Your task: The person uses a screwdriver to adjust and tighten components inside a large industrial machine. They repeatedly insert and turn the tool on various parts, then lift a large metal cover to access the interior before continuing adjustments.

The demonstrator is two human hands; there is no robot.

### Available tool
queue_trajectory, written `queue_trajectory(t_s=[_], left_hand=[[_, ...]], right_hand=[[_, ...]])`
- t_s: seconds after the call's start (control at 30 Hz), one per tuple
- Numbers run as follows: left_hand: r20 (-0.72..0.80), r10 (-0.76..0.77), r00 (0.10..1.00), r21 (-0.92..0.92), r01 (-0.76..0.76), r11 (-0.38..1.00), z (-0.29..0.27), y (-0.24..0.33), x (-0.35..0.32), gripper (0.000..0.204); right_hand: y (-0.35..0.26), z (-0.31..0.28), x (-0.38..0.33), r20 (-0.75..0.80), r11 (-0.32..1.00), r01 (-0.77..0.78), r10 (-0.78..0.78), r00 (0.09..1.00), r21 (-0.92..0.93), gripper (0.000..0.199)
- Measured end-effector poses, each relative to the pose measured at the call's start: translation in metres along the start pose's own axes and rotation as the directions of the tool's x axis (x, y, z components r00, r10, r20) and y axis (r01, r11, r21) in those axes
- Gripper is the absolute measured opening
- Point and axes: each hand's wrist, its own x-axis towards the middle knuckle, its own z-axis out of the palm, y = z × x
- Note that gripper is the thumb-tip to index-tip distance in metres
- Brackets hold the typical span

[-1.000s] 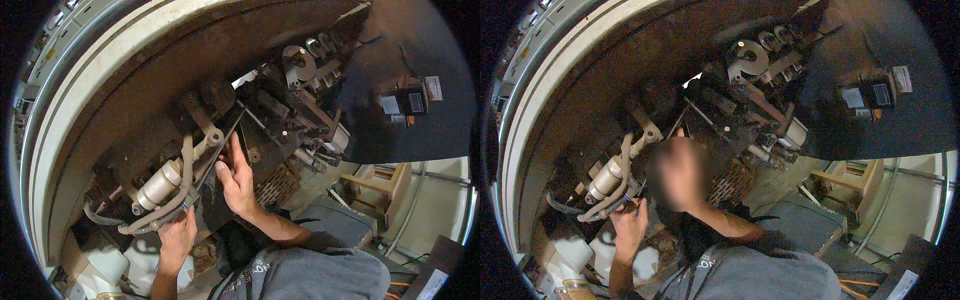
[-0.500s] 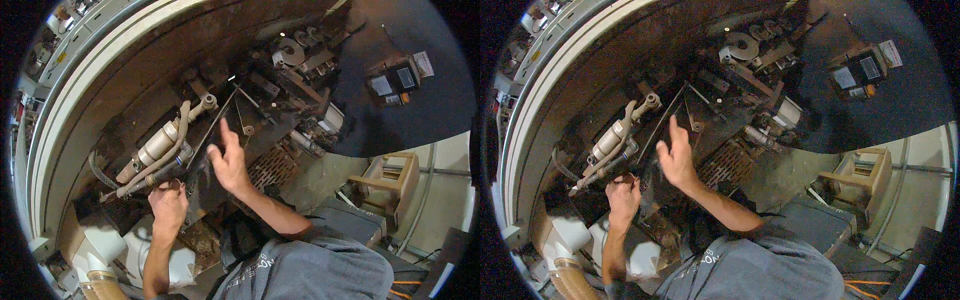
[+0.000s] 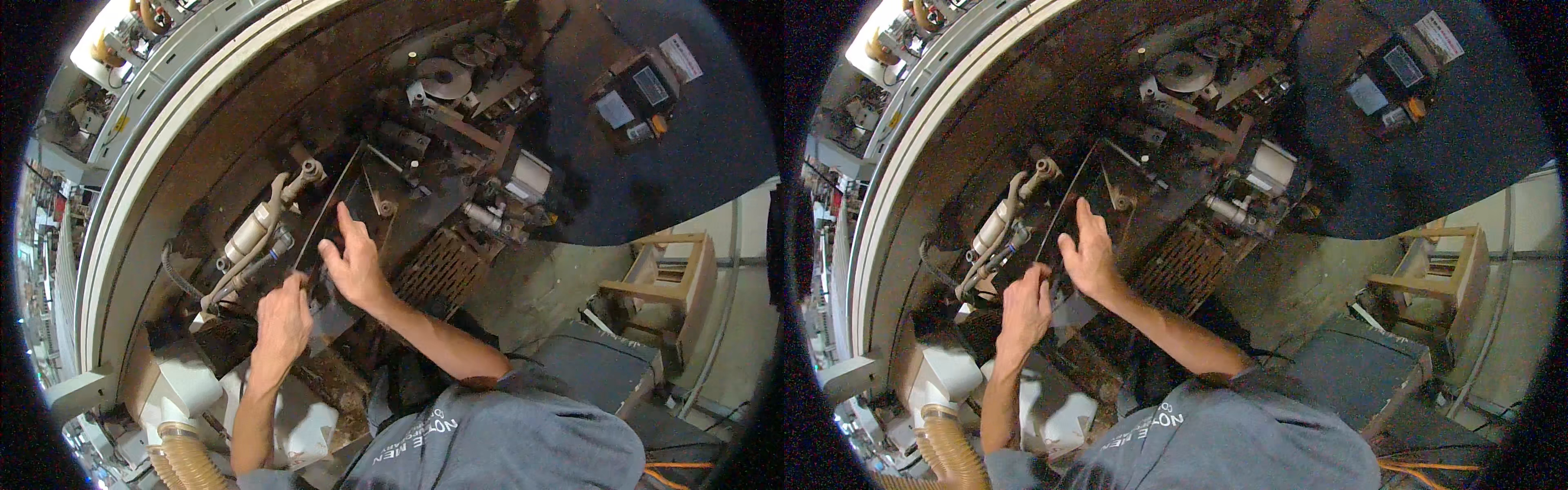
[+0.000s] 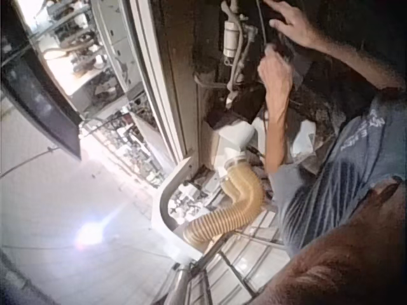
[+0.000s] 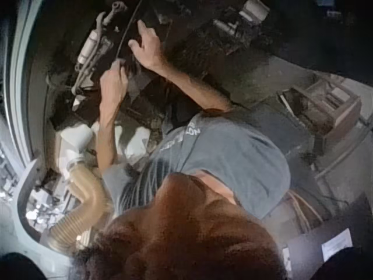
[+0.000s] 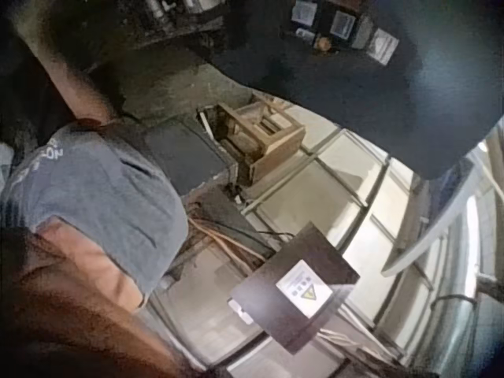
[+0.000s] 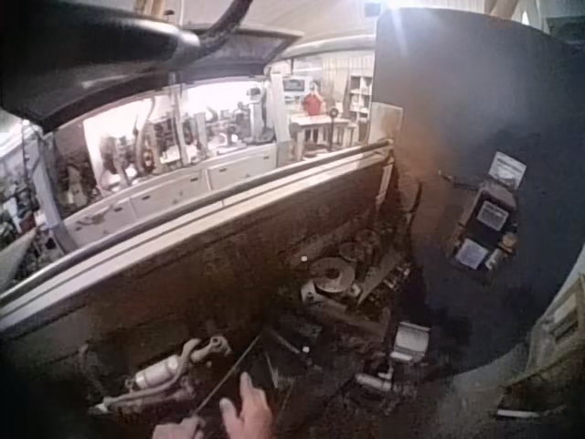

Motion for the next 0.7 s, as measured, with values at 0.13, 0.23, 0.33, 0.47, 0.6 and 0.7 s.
queue_trajectory(t_s=[0.13, 0.23, 0.33, 0.47, 0.6, 0.7], left_hand=[[0.110, -0.084, 0.990, -0.381, 0.120, 0.917, -0.001, 0.005, 0.011, 0.029], [-0.021, -0.120, 0.993, -0.426, 0.099, 0.899, 0.009, 0.000, 0.003, 0.036], [-0.184, 0.198, 0.963, -0.252, -0.241, 0.937, -0.013, 0.023, -0.050, 0.027], [0.036, 0.173, 0.984, -0.224, -0.161, 0.961, -0.058, 0.021, -0.131, 0.020], [0.411, 0.358, 0.838, -0.602, -0.046, 0.797, -0.071, -0.003, -0.193, 0.024], [0.617, 0.184, 0.765, -0.584, 0.288, 0.759, -0.072, -0.030, -0.233, 0.026]], right_hand=[[0.016, 0.015, -0.009, -0.067, 0.975, -0.067, 0.083, 0.994, 0.212, 0.058], [0.007, 0.007, -0.004, 0.030, 0.707, -0.241, 0.298, 0.954, 0.665, 0.045], [-0.032, -0.020, -0.023, 0.357, 0.420, -0.507, 0.387, 0.850, 0.753, 0.029], [-0.047, -0.013, -0.104, 0.604, 0.140, -0.666, 0.315, 0.732, 0.733, 0.029], [-0.069, -0.035, -0.078, 0.618, -0.003, -0.631, 0.202, 0.760, 0.776, 0.036], [-0.050, -0.015, -0.038, 0.584, -0.212, -0.551, 0.143, 0.799, 0.807, 0.036]])
